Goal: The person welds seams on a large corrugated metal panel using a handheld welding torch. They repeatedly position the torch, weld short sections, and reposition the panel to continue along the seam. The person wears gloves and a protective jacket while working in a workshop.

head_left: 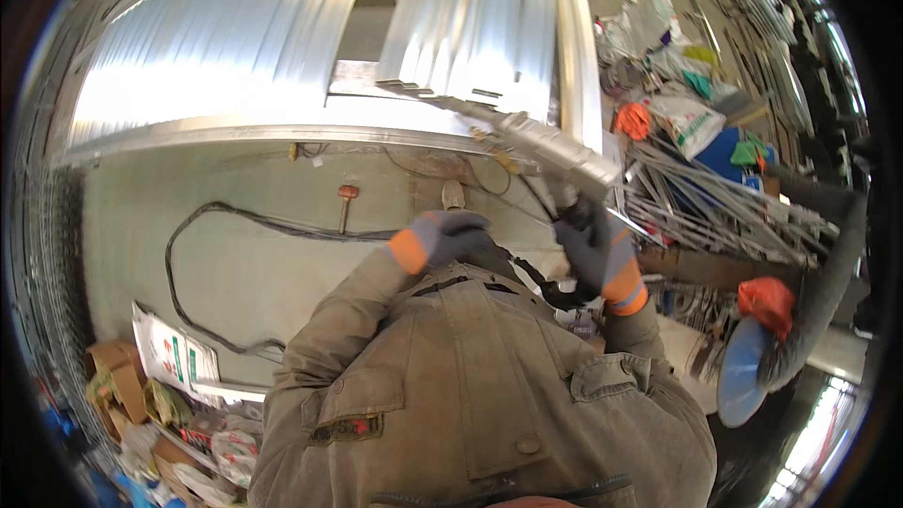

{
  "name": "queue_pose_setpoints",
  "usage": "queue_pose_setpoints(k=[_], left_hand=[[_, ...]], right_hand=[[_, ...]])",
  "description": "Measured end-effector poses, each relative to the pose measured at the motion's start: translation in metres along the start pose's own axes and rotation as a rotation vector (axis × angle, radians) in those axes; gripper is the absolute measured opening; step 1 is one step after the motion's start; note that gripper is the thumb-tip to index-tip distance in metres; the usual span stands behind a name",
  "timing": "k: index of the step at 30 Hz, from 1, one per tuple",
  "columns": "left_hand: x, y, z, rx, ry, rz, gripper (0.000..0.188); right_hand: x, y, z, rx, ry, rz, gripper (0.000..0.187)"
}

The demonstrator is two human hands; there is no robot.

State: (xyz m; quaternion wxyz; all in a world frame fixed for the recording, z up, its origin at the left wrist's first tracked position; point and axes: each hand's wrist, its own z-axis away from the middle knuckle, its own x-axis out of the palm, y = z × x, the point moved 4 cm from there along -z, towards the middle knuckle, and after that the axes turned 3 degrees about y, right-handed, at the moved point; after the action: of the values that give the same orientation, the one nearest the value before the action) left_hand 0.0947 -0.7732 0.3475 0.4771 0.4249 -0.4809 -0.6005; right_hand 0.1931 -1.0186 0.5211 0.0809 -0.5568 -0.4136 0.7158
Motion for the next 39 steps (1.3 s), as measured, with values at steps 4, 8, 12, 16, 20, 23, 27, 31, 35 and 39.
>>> queue_pose_setpoints(k=[4, 8, 12, 16, 20, 23, 27, 31, 35, 39], left_hand=[[-0.060, -0.104, 0.056, -0.313, 0.357, 0.035, 0.044], [-0.106, -0.209, 0.147, -0.518, 0.710, 0.333, 0.046], [-0.109, -0.286, 0.213, -0.635, 0.927, 0.430, 0.051], [-0.080, -0.344, 0.212, -0.794, 0.923, 0.433, 0.053], [-0.026, -0.395, 0.174, -0.985, 0.759, 0.468, 0.055], [0.012, -0.418, 0.161, -1.065, 0.727, 0.487, 0.060], [0.073, -0.421, 0.172, -1.155, 0.852, 0.563, 0.059], [0.142, -0.394, 0.196, -1.243, 1.035, 0.602, 0.060], [0.209, -0.368, 0.186, -1.341, 0.937, 0.635, 0.072], [0.238, -0.352, 0.174, -1.435, 0.816, 0.414, 0.063]], right_hand=[[-0.074, 0.005, 0.029, 0.188, 0.228, -0.142, 0.039], [-0.133, -0.004, 0.030, 0.202, 0.300, -0.198, 0.032], [-0.181, -0.017, 0.004, -0.073, 0.419, 0.084, 0.027], [-0.233, -0.009, -0.019, 0.052, 0.483, -0.037, 0.033], [-0.285, 0.010, -0.044, -0.008, 0.445, 0.138, 0.039], [-0.330, 0.059, -0.073, -0.087, 0.461, -0.039, 0.042], [-0.402, 0.153, -0.117, -0.243, 0.524, -0.158, 0.040], [-0.452, 0.231, -0.159, -0.337, 0.447, 0.028, 0.043], [-0.485, 0.258, -0.185, -0.669, 0.385, 0.774, 0.048], [-0.509, 0.281, -0.206, -0.739, 0.420, 0.860, 0.048]])
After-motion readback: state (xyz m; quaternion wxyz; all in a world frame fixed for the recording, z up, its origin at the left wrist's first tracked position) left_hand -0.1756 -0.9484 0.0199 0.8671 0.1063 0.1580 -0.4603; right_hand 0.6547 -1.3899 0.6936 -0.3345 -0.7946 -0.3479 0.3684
